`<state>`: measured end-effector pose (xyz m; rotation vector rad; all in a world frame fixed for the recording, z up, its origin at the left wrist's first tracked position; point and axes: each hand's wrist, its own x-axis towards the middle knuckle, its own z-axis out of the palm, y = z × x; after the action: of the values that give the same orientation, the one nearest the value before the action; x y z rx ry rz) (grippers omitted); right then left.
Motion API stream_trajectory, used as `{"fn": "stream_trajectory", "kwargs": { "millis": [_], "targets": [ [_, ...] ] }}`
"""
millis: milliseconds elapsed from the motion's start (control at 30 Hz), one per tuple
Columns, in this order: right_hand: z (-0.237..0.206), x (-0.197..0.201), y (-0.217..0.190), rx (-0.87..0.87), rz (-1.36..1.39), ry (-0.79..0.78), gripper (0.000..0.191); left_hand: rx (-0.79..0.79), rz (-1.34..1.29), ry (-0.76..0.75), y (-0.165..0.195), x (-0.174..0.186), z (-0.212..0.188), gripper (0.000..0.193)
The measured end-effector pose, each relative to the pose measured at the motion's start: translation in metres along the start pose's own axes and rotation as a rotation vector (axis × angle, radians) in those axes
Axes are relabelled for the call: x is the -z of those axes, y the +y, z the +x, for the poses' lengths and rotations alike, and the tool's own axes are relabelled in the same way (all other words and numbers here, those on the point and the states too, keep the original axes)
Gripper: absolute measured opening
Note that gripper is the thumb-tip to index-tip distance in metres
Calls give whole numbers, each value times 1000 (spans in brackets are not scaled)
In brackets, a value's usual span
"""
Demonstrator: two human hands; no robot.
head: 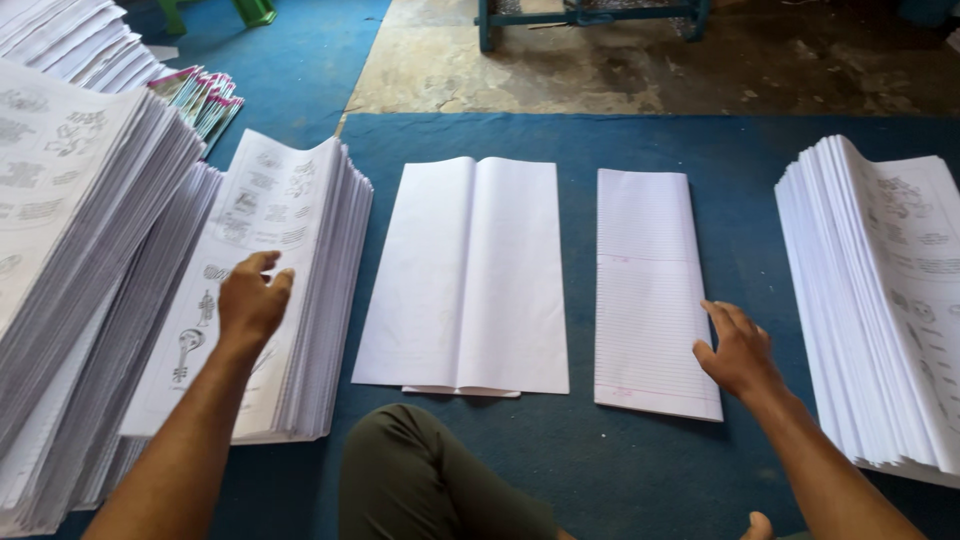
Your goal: The person sits on the floor and repeatedly picks up printed sheets from a large pile, places them into a separate stack, and smooths the edges. The person continues this repetitive stacking process throughout the clip.
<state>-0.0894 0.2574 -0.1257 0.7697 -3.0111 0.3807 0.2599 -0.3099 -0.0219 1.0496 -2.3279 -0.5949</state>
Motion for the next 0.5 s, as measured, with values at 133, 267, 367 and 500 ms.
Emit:
{"fn": "stream_trajectory", "kwargs": {
  "millis": [133, 267, 367, 500],
  "targets": [
    [15, -4, -24, 44, 129, 83, 72, 44, 162, 50, -22, 16, -4, 53],
    [31, 1, -72, 111, 173, 37, 72, 226, 292, -2, -33, 31, -9, 68],
    [33, 10, -112, 134, 240, -6, 72, 375, 317, -57, -36, 39, -12, 77],
    [30, 19, -164, 162, 268, -79, 73, 514, 267, -104, -37, 47, -18, 74]
  ]
}}
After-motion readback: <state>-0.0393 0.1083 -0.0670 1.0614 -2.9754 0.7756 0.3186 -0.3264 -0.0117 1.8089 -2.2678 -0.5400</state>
